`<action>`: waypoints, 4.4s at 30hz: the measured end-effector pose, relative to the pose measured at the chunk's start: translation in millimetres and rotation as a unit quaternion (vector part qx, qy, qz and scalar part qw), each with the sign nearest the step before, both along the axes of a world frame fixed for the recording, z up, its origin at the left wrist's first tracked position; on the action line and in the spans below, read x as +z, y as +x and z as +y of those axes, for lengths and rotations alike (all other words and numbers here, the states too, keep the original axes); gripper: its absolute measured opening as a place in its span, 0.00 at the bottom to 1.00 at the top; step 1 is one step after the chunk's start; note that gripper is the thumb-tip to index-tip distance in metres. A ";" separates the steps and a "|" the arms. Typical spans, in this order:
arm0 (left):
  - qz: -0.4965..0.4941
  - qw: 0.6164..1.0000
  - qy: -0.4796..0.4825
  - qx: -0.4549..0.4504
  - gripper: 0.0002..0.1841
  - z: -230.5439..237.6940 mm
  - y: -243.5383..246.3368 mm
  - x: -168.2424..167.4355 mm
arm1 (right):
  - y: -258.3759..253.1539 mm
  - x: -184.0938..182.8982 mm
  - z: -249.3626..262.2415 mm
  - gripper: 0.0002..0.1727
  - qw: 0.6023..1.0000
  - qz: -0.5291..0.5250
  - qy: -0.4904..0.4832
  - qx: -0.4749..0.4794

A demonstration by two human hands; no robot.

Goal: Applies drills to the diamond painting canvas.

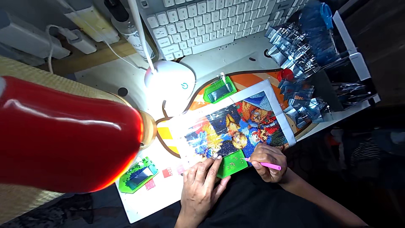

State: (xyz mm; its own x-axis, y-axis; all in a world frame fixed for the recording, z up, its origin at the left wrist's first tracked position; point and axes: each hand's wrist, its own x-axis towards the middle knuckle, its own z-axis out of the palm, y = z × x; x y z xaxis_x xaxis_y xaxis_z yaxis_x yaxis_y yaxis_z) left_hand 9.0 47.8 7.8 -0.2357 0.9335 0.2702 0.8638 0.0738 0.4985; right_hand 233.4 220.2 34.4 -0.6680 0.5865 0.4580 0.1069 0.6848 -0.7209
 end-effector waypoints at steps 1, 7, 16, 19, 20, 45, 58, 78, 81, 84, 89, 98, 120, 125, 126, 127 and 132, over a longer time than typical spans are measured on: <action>-0.001 1.000 0.000 -0.001 0.32 0.1 0.0 0.6 | 0.4 -0.7 0.0 0.20 1.000 0.002 0.002 0.000; 0.001 1.000 -0.001 -0.005 0.33 -1.3 -0.2 -1.8 | 1.6 7.0 6.8 0.17 0.994 0.062 -0.058 -0.062; 0.001 1.000 -0.001 0.000 0.33 0.0 -0.4 -0.6 | -12.2 4.3 15.9 0.18 0.990 0.013 -0.027 -0.135; -0.004 1.000 0.005 -0.003 0.33 0.5 -0.6 0.2 | -14.9 2.4 15.9 0.17 0.991 -0.002 -0.019 -0.136; -0.004 1.000 0.005 -0.003 0.33 0.2 -0.7 -0.2 | -15.5 2.4 16.0 0.17 0.991 -0.006 -0.017 -0.134; 0.000 1.000 0.000 0.002 0.34 -0.8 0.6 -3.0 | -4.2 13.5 18.6 0.14 0.980 0.084 -0.097 -0.152; 0.000 1.000 0.002 0.003 0.33 0.6 0.5 0.7 | -2.1 -0.2 -2.4 0.22 0.999 0.023 -0.019 -0.012; -0.003 1.000 0.005 0.005 0.33 2.5 -0.1 2.2 | -4.8 -0.8 -2.4 0.20 1.000 0.002 0.027 -0.009; -0.002 1.000 0.009 0.006 0.32 3.0 0.1 1.6 | -4.4 -1.5 -1.6 0.20 1.000 0.002 0.016 -0.011; 0.001 1.000 0.008 0.008 0.32 2.6 0.3 1.5 | -5.1 -1.4 -1.2 0.20 1.000 0.004 0.014 -0.011; -0.002 1.000 0.009 0.006 0.32 3.1 0.8 2.6 | -4.6 0.7 -1.3 0.20 0.998 0.043 -0.030 -0.024; 0.001 1.000 0.007 0.007 0.33 2.8 1.6 1.1 | -12.8 9.5 20.8 0.18 0.991 -0.006 -0.029 -0.132; 0.007 1.000 0.011 0.011 0.34 2.7 1.9 -0.9 | -27.1 7.0 22.6 0.16 0.990 -0.068 0.019 -0.121; 0.000 1.000 0.014 0.009 0.34 2.5 1.7 -1.7 | -9.2 4.3 19.5 0.17 0.991 0.029 -0.042 -0.126; -0.001 1.000 0.013 0.008 0.34 2.1 2.1 -1.6 | -5.6 4.0 16.5 0.17 0.991 0.037 -0.039 -0.119; -0.001 1.000 0.012 0.008 0.34 2.0 2.3 -1.4 | -3.4 4.5 13.0 0.17 0.993 0.041 -0.035 -0.105; 0.006 1.000 0.008 0.014 0.33 1.9 2.9 -0.3 | -3.0 3.2 -0.1 0.20 0.998 0.036 -0.030 -0.035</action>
State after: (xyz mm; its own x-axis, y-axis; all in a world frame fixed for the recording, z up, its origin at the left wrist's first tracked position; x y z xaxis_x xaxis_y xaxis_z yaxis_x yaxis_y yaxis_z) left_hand 11.9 49.7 7.5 -0.2584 0.9223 0.2875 0.8671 0.0903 0.4899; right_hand 230.4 220.0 37.6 -0.5907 0.6585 0.4663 0.0997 0.6331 -0.7676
